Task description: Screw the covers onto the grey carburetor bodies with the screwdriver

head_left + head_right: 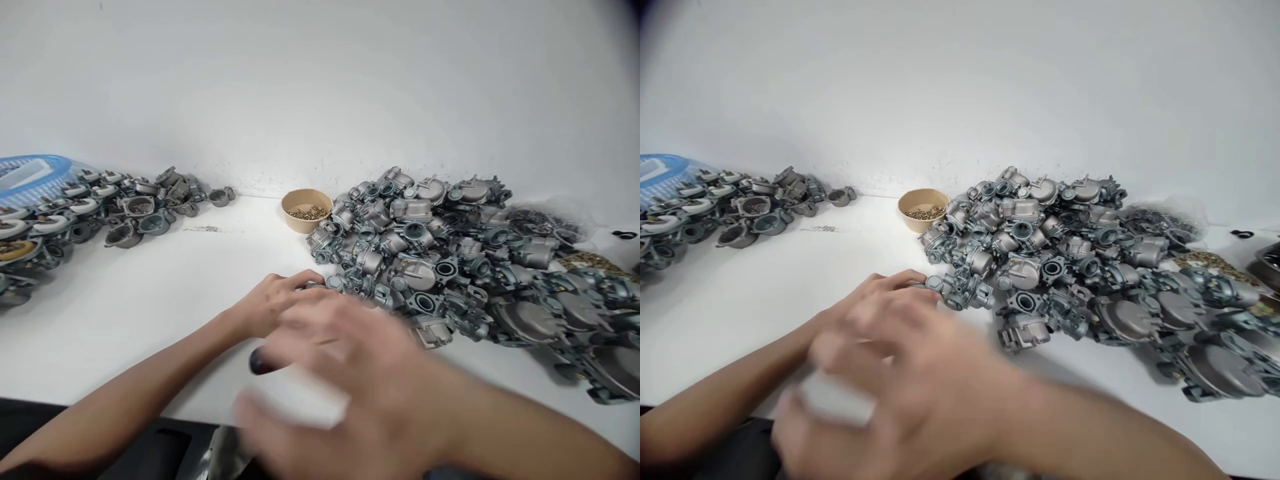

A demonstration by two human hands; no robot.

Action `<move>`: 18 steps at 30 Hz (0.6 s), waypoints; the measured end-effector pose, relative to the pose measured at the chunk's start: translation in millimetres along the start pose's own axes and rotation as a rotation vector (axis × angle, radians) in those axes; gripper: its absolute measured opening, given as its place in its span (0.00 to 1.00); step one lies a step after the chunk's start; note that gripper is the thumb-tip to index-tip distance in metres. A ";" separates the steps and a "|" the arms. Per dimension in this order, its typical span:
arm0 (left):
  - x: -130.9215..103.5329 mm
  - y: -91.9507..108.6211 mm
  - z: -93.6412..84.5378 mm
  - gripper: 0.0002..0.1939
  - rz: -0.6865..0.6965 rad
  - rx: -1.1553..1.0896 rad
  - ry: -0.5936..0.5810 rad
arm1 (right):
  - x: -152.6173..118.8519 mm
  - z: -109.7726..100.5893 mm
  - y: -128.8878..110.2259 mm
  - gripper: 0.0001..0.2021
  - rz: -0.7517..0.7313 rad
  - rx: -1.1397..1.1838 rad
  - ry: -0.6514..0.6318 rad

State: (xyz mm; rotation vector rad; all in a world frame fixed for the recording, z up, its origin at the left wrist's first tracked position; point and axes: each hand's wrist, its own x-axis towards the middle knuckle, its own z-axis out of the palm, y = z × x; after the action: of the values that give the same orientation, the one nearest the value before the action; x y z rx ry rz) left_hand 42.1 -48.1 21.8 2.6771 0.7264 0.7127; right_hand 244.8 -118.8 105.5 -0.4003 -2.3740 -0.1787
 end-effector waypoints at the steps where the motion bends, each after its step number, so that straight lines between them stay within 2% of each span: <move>1: 0.4 0.1 -0.1 0.22 0.019 -0.004 0.005 | -9.3 22.9 -15.3 0.12 -0.038 -0.001 -0.024; 3: 1.7 -0.2 0.3 0.22 0.081 -0.004 0.021 | -29.3 66.3 -37.9 0.13 0.000 -0.145 -0.075; 4: 2.5 -0.6 0.7 0.22 0.104 0.003 0.034 | -38.4 83.7 -44.4 0.12 -0.064 -0.189 -0.085; 5: 3.2 -0.9 1.1 0.21 0.119 0.015 0.049 | -46.1 96.8 -48.0 0.12 -0.065 -0.202 -0.118; 8: 4.6 -1.5 2.1 0.22 0.128 0.045 0.089 | -55.6 112.0 -49.1 0.10 -0.070 -0.187 -0.206; 10: 4.8 -1.7 2.0 0.22 0.132 0.054 0.078 | -51.1 107.0 -47.6 0.11 -0.019 -0.159 -0.269; 13: 4.3 -1.5 0.6 0.23 0.132 0.052 0.062 | -33.4 83.6 -43.9 0.24 0.053 -0.072 -0.482; 16: 2.8 0.3 -1.4 0.22 0.129 0.039 0.042 | -9.5 41.6 -34.8 0.34 0.104 0.085 -0.663; 18: 1.8 2.0 -1.9 0.21 0.121 0.061 0.024 | 6.1 6.8 -24.4 0.39 0.180 0.157 -0.635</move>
State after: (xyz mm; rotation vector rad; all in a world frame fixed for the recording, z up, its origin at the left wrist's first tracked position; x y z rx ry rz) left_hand 43.3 -48.6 24.8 2.7922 0.6048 0.7657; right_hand 228.0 -138.8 104.1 -0.6674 -2.9203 0.2571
